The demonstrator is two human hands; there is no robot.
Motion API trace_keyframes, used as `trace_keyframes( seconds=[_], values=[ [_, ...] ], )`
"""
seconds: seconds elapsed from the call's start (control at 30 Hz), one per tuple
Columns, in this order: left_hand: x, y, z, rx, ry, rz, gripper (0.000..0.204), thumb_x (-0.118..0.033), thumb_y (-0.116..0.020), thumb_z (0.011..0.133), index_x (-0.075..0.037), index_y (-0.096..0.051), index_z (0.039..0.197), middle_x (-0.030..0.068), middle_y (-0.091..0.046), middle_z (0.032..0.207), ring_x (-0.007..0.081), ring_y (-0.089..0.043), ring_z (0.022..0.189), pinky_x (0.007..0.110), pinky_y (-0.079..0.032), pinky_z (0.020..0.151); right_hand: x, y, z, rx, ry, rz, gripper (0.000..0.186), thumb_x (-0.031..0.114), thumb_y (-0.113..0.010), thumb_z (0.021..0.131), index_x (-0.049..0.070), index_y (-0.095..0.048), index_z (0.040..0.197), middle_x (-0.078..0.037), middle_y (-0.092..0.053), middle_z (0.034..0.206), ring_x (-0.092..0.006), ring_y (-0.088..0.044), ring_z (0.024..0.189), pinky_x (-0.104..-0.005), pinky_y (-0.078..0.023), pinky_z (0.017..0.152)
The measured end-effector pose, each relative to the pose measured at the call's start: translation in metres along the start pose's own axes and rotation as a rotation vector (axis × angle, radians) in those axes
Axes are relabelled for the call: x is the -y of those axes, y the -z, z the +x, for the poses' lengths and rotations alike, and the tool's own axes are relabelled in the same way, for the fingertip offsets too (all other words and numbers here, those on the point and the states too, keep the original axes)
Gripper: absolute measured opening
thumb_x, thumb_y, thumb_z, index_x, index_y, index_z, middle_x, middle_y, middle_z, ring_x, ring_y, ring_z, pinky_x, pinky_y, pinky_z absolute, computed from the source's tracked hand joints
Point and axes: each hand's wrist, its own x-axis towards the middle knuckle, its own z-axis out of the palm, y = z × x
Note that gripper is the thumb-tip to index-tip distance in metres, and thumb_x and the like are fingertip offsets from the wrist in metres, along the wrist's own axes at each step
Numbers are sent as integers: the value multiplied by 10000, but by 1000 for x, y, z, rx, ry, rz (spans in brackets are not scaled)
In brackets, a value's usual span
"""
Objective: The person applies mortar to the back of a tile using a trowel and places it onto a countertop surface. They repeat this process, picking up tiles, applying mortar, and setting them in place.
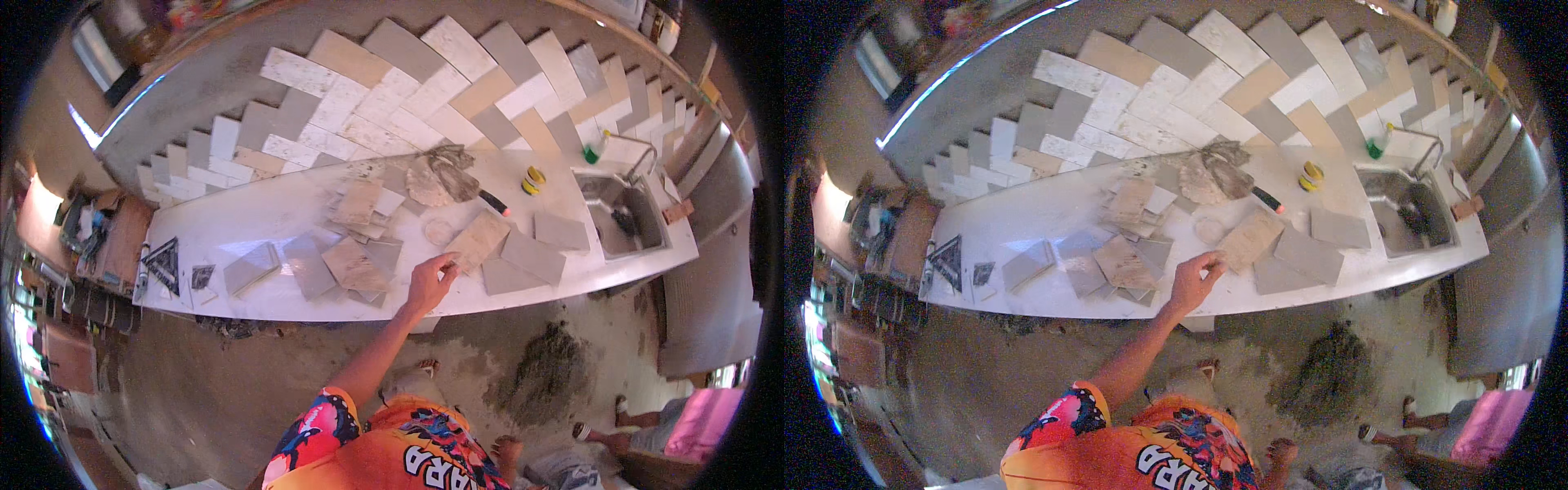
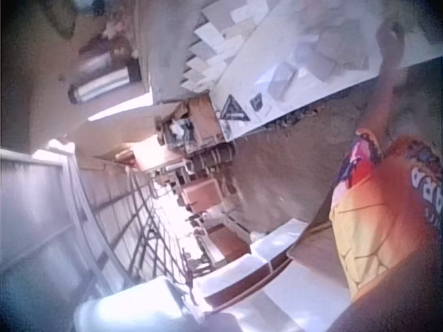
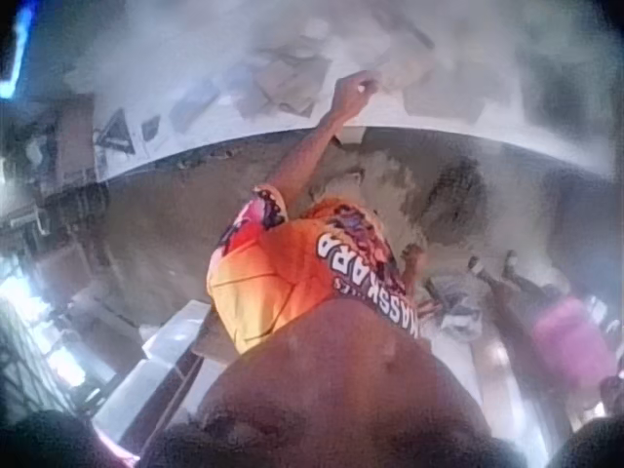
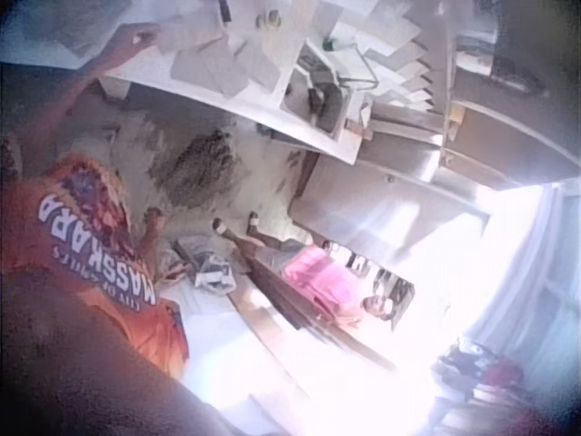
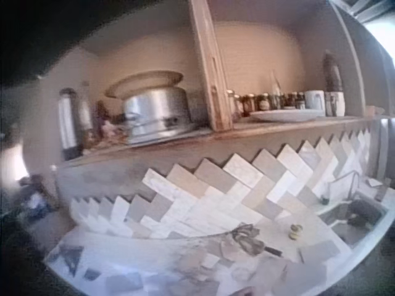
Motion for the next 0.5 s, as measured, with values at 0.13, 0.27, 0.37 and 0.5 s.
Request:
trace_keyframes(
  seconds=[0.13,0.27,0.37,0.5],
  values=[
    [7,-15,4,69,23,-38,322,-176,-767,954,-18,-725,1231,148,-788,997,218,-764,897,352,-586,810,-2,-29,-33,106,467,-1347,163,311,-735,883,151,-763,883,-66,-756,834,-295,-740,716,-463,-540,530],
    [1,-48,13,193,-2,-88,315,-160,-757,954,-19,-722,1234,143,-788,1027,230,-766,921,353,-587,827,-17,-53,-40,10,344,-1351,312,488,-780,691,188,-777,779,-57,-770,842,-264,-736,708,-428,-566,585],
    [0,-60,21,214,-11,-91,304,-151,-756,952,-22,-729,1226,140,-789,1055,206,-760,957,348,-586,841,-4,-52,-30,-18,472,-1325,283,464,-752,759,191,-791,821,-67,-782,877,-275,-753,741,-454,-581,613],
    [12,-31,8,114,105,-153,303,-118,-761,942,-15,-738,1226,133,-788,1114,171,-745,975,340,-589,874,3,-24,-31,-10,94,-592,256,417,-713,866,169,-778,876,-66,-774,884,-272,-758,767,-450,-585,616]
  ],
)
